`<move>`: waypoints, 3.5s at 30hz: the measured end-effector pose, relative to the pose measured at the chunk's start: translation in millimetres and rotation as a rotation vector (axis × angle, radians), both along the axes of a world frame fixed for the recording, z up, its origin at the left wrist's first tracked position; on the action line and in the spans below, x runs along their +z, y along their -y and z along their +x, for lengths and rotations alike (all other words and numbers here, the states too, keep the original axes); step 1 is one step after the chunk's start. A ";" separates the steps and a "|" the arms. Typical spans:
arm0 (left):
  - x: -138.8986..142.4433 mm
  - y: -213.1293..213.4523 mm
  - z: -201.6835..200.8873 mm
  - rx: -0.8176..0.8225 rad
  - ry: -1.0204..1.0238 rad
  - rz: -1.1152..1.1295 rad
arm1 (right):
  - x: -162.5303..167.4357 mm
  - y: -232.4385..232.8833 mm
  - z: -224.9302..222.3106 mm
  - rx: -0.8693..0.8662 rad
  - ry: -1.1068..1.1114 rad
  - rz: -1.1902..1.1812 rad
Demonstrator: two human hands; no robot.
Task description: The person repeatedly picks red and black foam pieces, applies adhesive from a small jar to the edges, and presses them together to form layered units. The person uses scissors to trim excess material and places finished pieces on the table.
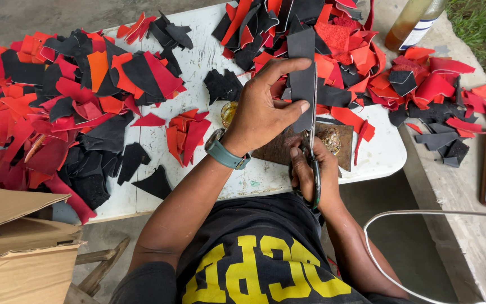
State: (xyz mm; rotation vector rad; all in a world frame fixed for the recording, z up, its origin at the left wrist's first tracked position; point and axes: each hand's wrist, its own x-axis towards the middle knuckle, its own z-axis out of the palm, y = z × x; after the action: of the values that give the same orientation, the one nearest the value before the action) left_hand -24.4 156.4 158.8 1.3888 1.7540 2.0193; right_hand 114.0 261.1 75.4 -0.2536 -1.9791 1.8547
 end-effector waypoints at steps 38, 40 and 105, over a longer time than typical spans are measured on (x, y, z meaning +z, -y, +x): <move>-91.9 212.0 10.0 0.640 0.295 -0.021 | 73.8 50.7 -178.6 0.631 0.683 1.819; -87.2 207.6 10.0 0.576 0.288 0.042 | 77.8 49.1 -179.8 0.670 0.678 1.815; -74.0 139.8 5.9 -0.375 0.786 0.416 | 79.4 41.0 -25.0 0.116 -0.506 1.064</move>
State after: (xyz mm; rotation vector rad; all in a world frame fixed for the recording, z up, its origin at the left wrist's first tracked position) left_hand -18.5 16.7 84.8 0.7205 0.7248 2.3059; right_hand 89.0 220.1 154.8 0.5852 -2.2771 0.5938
